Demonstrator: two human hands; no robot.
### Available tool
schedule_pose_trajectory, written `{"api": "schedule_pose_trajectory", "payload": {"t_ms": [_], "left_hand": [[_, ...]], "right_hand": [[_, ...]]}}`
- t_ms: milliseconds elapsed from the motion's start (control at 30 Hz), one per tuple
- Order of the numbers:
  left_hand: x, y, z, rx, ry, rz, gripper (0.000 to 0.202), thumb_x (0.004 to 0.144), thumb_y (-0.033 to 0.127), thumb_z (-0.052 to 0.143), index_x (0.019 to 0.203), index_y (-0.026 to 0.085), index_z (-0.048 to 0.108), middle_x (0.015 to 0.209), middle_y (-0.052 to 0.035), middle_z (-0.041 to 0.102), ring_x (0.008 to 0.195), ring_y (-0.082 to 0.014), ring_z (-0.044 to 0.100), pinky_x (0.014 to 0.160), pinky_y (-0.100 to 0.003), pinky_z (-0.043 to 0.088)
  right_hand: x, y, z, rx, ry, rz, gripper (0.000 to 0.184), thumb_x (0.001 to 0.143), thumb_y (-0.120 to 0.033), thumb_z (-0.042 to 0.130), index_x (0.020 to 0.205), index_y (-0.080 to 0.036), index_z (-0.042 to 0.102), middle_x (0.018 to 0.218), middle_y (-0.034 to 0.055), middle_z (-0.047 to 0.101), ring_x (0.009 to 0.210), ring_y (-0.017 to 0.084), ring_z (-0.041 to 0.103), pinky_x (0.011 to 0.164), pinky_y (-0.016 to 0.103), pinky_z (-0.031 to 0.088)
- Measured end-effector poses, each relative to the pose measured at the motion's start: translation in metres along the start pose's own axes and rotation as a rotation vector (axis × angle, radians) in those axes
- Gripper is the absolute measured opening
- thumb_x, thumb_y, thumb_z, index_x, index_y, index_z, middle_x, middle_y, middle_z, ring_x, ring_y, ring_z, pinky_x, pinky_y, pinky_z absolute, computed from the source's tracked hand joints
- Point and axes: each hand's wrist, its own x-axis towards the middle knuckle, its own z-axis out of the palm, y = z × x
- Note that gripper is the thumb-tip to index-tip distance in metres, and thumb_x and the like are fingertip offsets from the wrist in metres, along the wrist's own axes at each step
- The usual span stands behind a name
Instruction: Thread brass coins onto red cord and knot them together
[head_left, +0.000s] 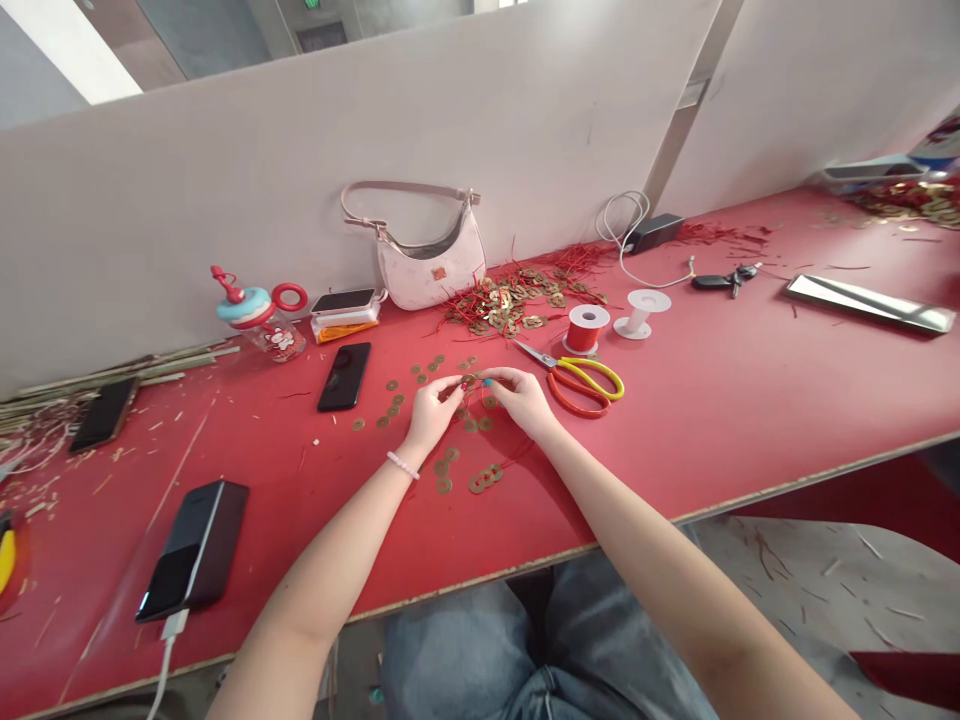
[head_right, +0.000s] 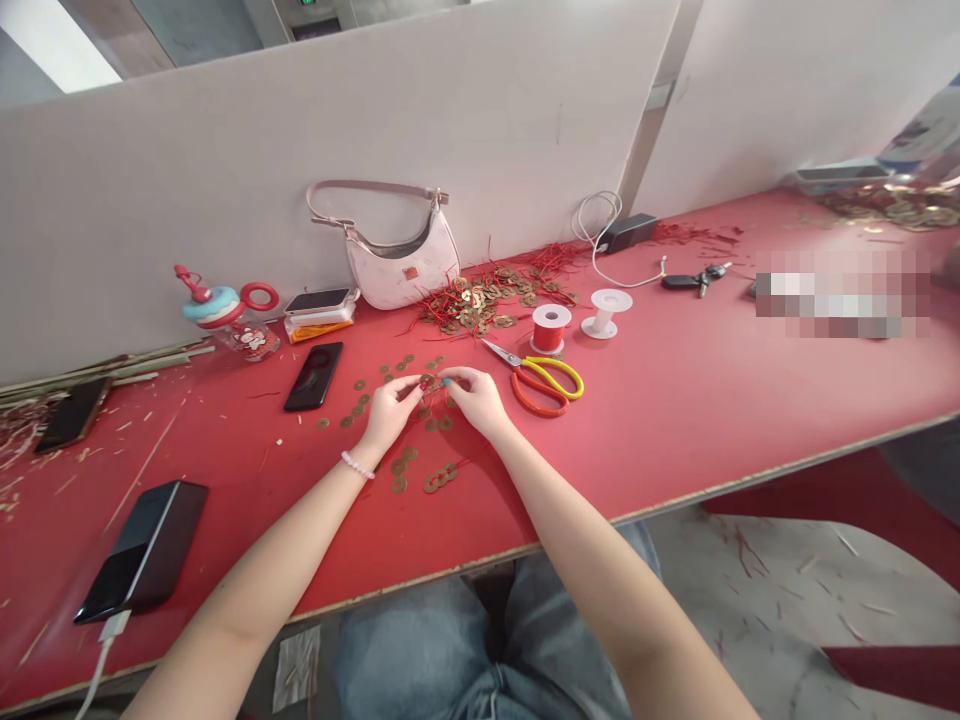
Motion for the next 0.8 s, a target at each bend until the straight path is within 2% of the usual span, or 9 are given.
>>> {"api": "schedule_pose_trajectory", "payload": {"t_ms": [67,167,433,667,800], "left_hand": [[0.001,-0.002,0.0,-0.001,0.021,0.002,0.024,0.075,0.023,0.058,0.095,0.012,0.065,0.093,-0.0106,0.069,0.083,-0.0189,0.065,0.077,-0.032,0.052],[0.002,-0.005,-0.001,0.0,0.045,0.009,0.029,0.076,0.023,0.058,0.103,0.012,0.062,0.09,-0.01,0.069,0.08,-0.0177,0.065,0.076,-0.031,0.052],[0.0,-0.004,-0.001,0.137,0.072,0.121,0.026,0.078,0.023,0.058,0.102,0.015,0.06,0.084,-0.0073,0.068,0.074,-0.0154,0.064,0.069,-0.027,0.051],[-0.004,0.001,0.002,0.218,0.068,0.178,0.023,0.077,0.018,0.057,0.1,0.016,0.061,0.084,-0.0061,0.069,0.073,-0.0147,0.064,0.067,-0.026,0.051],[-0.004,0.002,0.003,0.239,0.061,0.19,0.023,0.077,0.017,0.057,0.1,0.016,0.061,0.085,-0.0067,0.069,0.074,-0.0154,0.064,0.067,-0.027,0.052]], "right_hand": [[0.0,0.001,0.001,-0.025,0.039,-0.046,0.027,0.069,-0.022,0.048,0.092,-0.016,0.061,0.086,0.0049,0.066,0.066,0.012,0.058,0.061,0.024,0.046],[-0.004,-0.001,0.002,-0.008,0.032,-0.104,0.03,0.071,-0.022,0.046,0.1,-0.018,0.054,0.085,0.0038,0.065,0.066,0.012,0.058,0.06,0.024,0.046],[-0.011,-0.012,0.005,-0.23,0.034,-0.136,0.014,0.072,-0.025,0.047,0.084,-0.02,0.046,0.075,0.0015,0.062,0.06,0.012,0.054,0.061,0.024,0.043],[-0.012,-0.012,0.005,-0.195,0.028,-0.101,0.012,0.074,-0.028,0.047,0.074,-0.022,0.037,0.057,-0.0036,0.052,0.047,0.011,0.049,0.053,0.023,0.041],[-0.013,-0.014,0.006,-0.177,0.013,-0.067,0.013,0.074,-0.028,0.047,0.073,-0.023,0.036,0.053,-0.0045,0.051,0.042,0.012,0.05,0.048,0.023,0.04]]}}
